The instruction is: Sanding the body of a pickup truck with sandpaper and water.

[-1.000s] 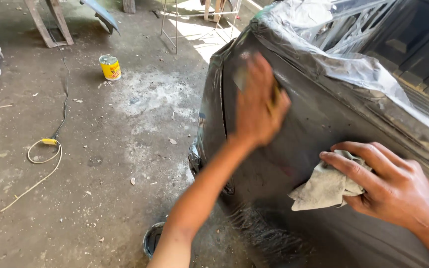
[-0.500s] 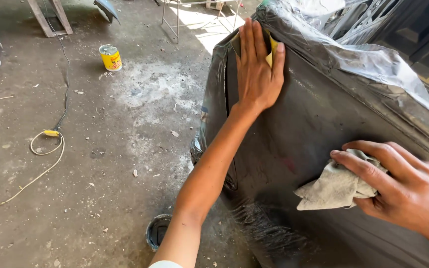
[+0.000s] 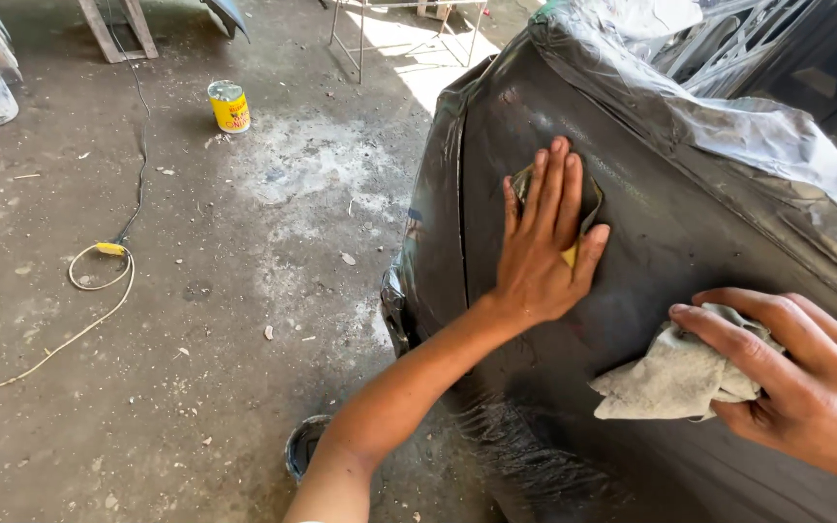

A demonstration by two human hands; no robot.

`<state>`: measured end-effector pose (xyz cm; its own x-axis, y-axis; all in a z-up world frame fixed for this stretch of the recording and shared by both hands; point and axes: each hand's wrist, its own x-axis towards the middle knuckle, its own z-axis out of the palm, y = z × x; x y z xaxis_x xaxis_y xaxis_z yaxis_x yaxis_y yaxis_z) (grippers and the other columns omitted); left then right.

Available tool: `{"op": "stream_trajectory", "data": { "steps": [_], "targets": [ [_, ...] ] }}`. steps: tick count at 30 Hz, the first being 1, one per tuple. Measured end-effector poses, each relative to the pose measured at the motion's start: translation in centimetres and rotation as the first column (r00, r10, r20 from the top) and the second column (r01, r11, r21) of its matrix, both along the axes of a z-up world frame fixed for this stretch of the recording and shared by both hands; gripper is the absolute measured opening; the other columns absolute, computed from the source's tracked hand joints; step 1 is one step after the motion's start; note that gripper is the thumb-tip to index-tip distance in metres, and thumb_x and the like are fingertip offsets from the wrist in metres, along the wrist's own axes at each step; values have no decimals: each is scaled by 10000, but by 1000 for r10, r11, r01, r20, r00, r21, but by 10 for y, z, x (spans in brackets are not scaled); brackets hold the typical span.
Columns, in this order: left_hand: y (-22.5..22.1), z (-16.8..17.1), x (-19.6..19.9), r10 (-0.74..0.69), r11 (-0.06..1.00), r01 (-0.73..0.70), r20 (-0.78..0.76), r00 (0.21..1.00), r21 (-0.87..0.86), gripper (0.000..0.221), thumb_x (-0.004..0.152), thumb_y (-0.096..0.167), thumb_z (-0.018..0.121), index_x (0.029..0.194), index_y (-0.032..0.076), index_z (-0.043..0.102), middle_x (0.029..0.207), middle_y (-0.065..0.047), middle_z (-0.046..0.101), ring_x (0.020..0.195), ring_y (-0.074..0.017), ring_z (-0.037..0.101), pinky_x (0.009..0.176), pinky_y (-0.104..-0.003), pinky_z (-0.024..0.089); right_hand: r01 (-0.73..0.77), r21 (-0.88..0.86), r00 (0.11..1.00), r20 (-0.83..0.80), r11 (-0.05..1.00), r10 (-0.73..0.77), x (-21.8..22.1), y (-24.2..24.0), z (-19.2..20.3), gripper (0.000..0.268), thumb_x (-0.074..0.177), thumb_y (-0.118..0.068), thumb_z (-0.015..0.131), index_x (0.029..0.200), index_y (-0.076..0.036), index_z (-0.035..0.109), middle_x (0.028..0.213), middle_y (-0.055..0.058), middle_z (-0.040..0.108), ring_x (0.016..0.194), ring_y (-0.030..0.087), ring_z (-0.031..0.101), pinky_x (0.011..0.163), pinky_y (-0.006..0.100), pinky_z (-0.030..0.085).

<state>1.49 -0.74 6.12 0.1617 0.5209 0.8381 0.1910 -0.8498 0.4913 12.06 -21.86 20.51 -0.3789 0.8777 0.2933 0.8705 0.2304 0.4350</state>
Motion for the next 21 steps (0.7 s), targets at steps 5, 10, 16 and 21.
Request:
{"op": "stream_trajectory", "data": {
  "steps": [5, 10, 16, 21],
  "targets": [
    [26, 8, -16, -159, 981, 151, 61, 985, 119, 765, 1125, 524, 323, 1691, 73, 77, 1780, -126, 55, 1635, -316, 63, 1377, -603, 76, 32, -27, 999, 8, 999, -32, 6, -3, 2, 824, 447, -156, 839, 1257, -208, 697, 1204, 52, 706, 873, 211, 714, 680, 374, 576],
    [-40, -17, -16, -140, 990, 139, -31, 990, -28, 714, 1137, 441, 310, 1715, 92, 78, 1786, -132, 51, 1686, -329, 49, 1356, -633, 7, -32, 4, 999, 33, 999, 31, 10, -8, -5, 814, 472, -181, 826, 1272, -207, 679, 1215, 54, 693, 927, 211, 711, 733, 366, 585],
    [-45, -23, -84, -456, 554, 818, 765, 455, -156, 740, 1111, 371, 382, 1681, 167, -42, 1781, -106, 9, 1649, -325, 54, 1208, -692, 173, 18, 28, 999, 37, 999, -19, 5, -8, -4, 794, 484, -172, 836, 1263, -228, 693, 1186, 30, 706, 892, 207, 709, 659, 358, 578],
    [-33, -21, -60, -364, 547, 811, 814, 454, -207, 719, 1032, 202, 488, 1640, 87, 123, 1758, -122, 45, 1615, -330, 95, 1209, -601, 329, 15, 36, 999, 36, 999, -16, -4, -7, 2, 792, 469, -210, 853, 1245, -252, 698, 1177, 7, 705, 848, 189, 695, 649, 361, 590]
  ]
}}
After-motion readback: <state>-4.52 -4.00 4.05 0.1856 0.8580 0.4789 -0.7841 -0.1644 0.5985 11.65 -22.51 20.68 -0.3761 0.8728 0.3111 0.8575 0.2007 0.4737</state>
